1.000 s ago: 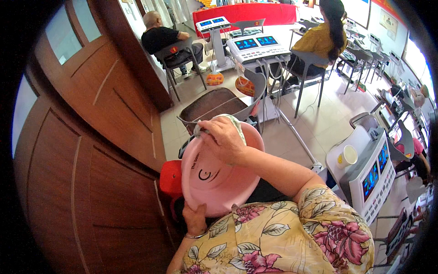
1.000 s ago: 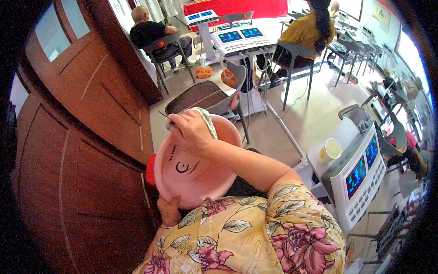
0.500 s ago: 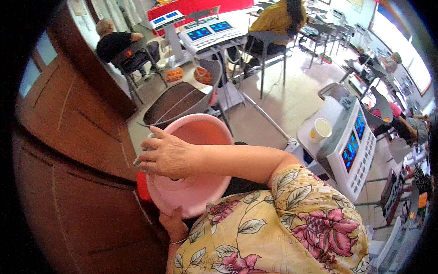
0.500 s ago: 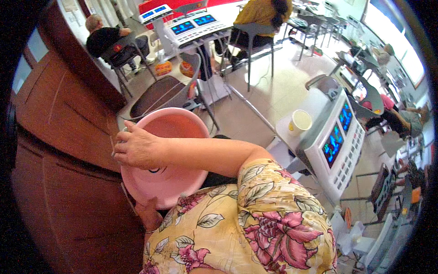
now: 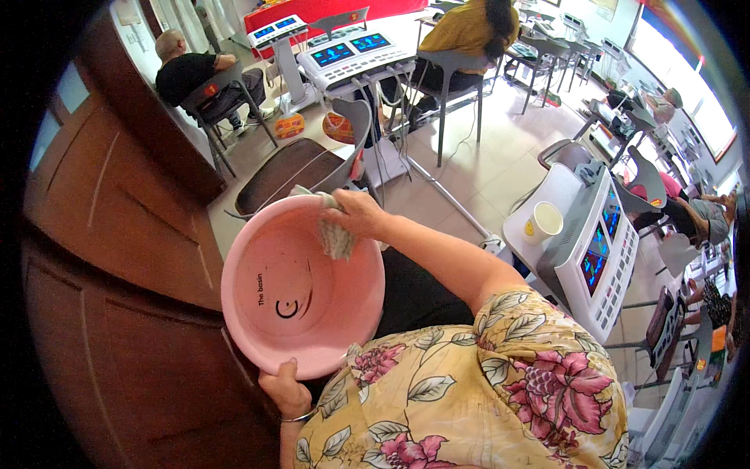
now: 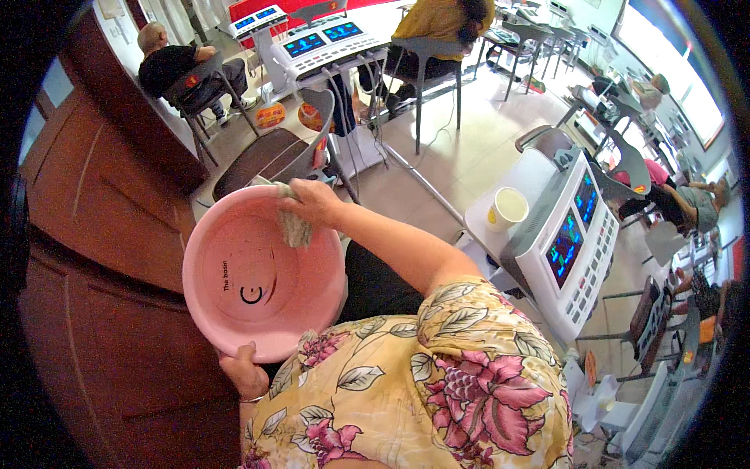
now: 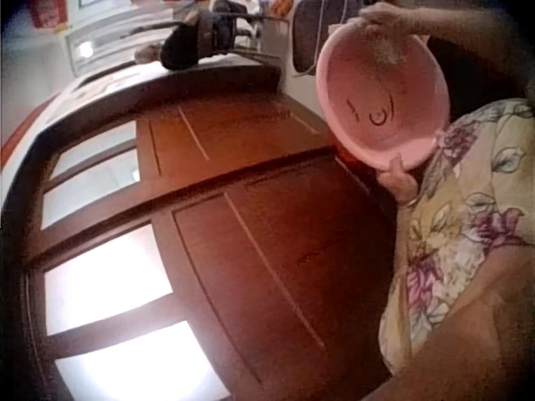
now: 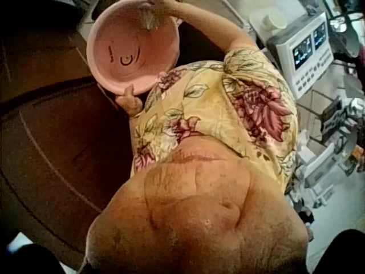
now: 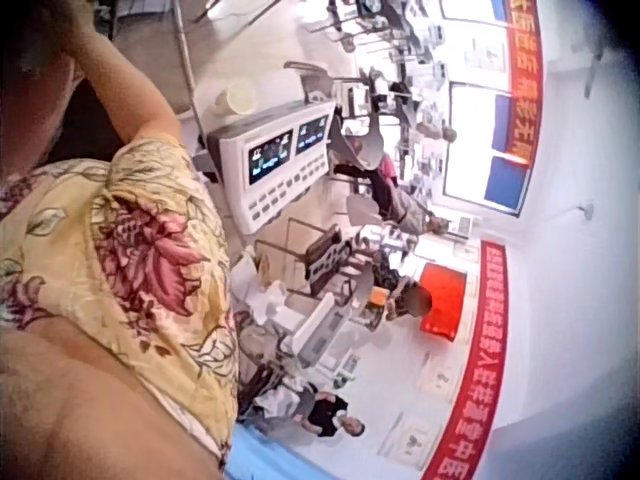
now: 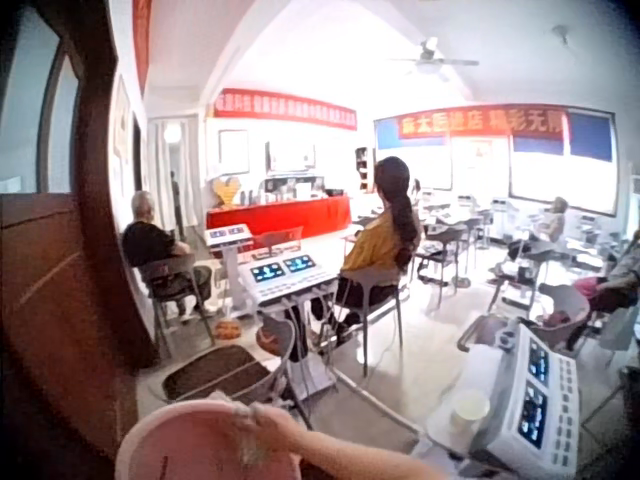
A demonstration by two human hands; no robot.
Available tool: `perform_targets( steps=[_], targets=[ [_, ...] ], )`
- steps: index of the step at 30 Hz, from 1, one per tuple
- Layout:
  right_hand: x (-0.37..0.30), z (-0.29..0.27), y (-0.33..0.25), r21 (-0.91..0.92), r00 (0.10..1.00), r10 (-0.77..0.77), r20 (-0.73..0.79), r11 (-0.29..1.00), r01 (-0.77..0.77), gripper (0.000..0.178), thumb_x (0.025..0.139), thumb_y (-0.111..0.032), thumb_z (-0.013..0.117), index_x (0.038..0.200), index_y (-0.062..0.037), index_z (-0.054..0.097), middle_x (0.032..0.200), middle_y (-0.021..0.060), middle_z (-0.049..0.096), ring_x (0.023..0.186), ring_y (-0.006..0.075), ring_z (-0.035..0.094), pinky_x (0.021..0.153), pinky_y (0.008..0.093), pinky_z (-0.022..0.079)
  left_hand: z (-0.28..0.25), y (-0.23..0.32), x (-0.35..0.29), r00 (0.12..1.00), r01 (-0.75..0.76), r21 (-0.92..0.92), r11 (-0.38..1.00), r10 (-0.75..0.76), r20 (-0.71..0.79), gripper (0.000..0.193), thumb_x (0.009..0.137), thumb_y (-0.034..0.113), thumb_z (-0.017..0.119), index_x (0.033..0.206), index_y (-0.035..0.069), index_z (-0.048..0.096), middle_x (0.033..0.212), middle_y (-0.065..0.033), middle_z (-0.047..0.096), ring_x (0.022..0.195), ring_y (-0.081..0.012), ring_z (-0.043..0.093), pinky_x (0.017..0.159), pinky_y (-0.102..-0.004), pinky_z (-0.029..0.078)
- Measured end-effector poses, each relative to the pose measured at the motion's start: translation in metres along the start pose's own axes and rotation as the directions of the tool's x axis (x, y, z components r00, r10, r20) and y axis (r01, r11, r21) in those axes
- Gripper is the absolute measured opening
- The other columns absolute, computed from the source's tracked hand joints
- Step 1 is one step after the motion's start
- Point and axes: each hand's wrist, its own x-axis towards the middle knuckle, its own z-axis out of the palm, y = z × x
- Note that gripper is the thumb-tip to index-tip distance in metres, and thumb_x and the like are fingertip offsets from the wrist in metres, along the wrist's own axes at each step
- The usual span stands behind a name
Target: The person cleans a pink plastic basin by wiping the interior and exterior surfaces with a cloth.
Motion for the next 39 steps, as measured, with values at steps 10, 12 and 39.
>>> perform_targets(
  steps=[10, 12, 39],
  targets=[
    [-0.071, 0.050, 0.003, 0.598, 0.907, 0.319, 0.275, 0.682, -0.422, 0.036, 0.092, -0.032, 0.059, 0.106, 0.0013, 0.062, 0.092, 0.0050, 0.065, 0.082, 0.0135, 0.059, 0.076, 0.0297, 0.048, -0.018, 0.016, 0.011, 0.983, -0.111, 0.008, 0.994, 0.111, -0.144, 0.038, 0.070, -0.006, 0.056, 0.107, -0.011, 0.057, 0.106, -0.0134, 0.061, 0.096, -0.0215, 0.059, 0.090, -0.0331, 0.044],
    [-0.080, 0.070, 0.002, 0.746, 0.878, 0.342, 0.334, 0.474, -0.468, 0.034, 0.091, -0.031, 0.062, 0.103, 0.0005, 0.065, 0.090, 0.0047, 0.065, 0.079, 0.0133, 0.058, 0.073, 0.0304, 0.048, -0.024, 0.018, 0.015, 0.977, -0.139, 0.011, 0.990, 0.139, -0.161, 0.039, 0.070, -0.006, 0.056, 0.109, -0.011, 0.056, 0.108, -0.0134, 0.061, 0.097, -0.0217, 0.059, 0.091, -0.0336, 0.043],
    [-0.113, 0.074, -0.114, 0.831, 0.830, 0.063, 0.555, 0.007, -0.556, 0.040, 0.080, -0.008, 0.070, 0.117, -0.0014, 0.056, 0.112, 0.0098, 0.063, 0.102, 0.0204, 0.061, 0.091, 0.0357, 0.049, -0.040, -0.012, 0.034, 0.985, 0.175, -0.670, 0.722, -0.134, 0.113, 0.058, 0.071, -0.004, 0.061, 0.127, 0.003, 0.048, 0.126, -0.0098, 0.053, 0.118, -0.0279, 0.049, 0.103, -0.0436, 0.039]
  ],
)
